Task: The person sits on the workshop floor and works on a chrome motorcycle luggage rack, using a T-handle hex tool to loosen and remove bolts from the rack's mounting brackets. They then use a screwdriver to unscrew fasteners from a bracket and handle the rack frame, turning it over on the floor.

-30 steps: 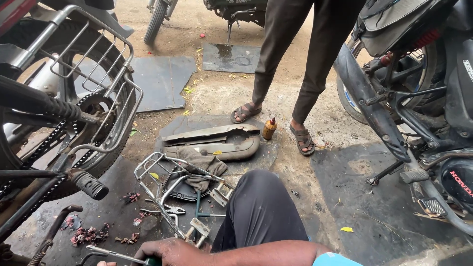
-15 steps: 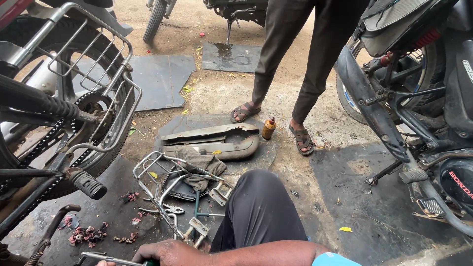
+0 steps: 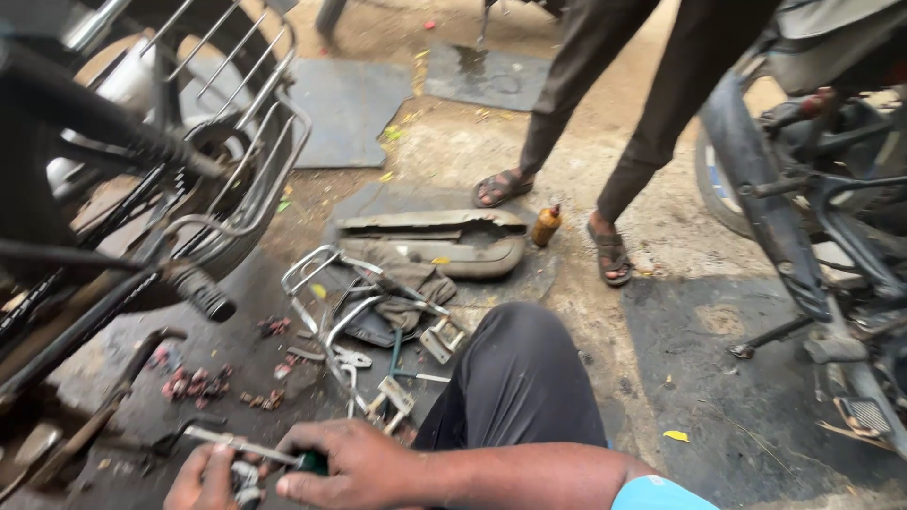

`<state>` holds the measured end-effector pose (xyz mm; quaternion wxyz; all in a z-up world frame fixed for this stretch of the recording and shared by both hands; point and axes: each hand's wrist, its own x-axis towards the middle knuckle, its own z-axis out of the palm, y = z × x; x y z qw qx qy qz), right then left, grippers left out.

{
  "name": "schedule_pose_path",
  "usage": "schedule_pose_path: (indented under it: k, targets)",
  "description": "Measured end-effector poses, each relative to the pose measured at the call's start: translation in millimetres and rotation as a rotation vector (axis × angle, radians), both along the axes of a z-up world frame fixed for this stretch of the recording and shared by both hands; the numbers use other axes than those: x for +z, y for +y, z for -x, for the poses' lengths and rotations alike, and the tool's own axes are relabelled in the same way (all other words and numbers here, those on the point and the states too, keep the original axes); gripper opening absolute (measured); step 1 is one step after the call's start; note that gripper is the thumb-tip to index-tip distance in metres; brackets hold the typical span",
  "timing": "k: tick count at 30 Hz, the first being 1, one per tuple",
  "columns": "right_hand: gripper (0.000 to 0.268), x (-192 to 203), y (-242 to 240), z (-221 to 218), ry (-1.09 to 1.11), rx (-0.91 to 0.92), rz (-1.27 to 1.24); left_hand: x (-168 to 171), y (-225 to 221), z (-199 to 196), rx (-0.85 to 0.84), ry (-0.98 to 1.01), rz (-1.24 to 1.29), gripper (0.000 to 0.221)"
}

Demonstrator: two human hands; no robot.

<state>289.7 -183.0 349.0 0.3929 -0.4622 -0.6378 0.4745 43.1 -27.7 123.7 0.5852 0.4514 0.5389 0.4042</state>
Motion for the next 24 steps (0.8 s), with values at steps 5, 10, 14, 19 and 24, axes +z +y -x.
schedule_pose_path:
  k: [5, 10, 14, 19, 24]
  targets:
    - [0.05, 29, -4, -1, -0.029, -0.03, -0.011, 173, -72, -45, 0.019, 0.208, -0.104, 0.032]
    - [0.052, 34, -1, -7, -0.067, -0.083, 0.025, 195, -72, -59, 0.117, -0.223, 0.137, 0.025]
    - [0.057, 33, 12, -22, 0.043, -0.152, 0.137, 198, -70, -56, 0.177, -0.249, 0.129, 0.025]
    - [0.048, 22, 31, -60, 0.557, -0.478, 0.145, 204, -67, -50, 0.19, -0.269, 0.103, 0.026]
    - [0.048, 21, 33, -58, 0.608, -0.425, 0.25, 267, -96, -34, 0.121, -0.487, -0.245, 0.017]
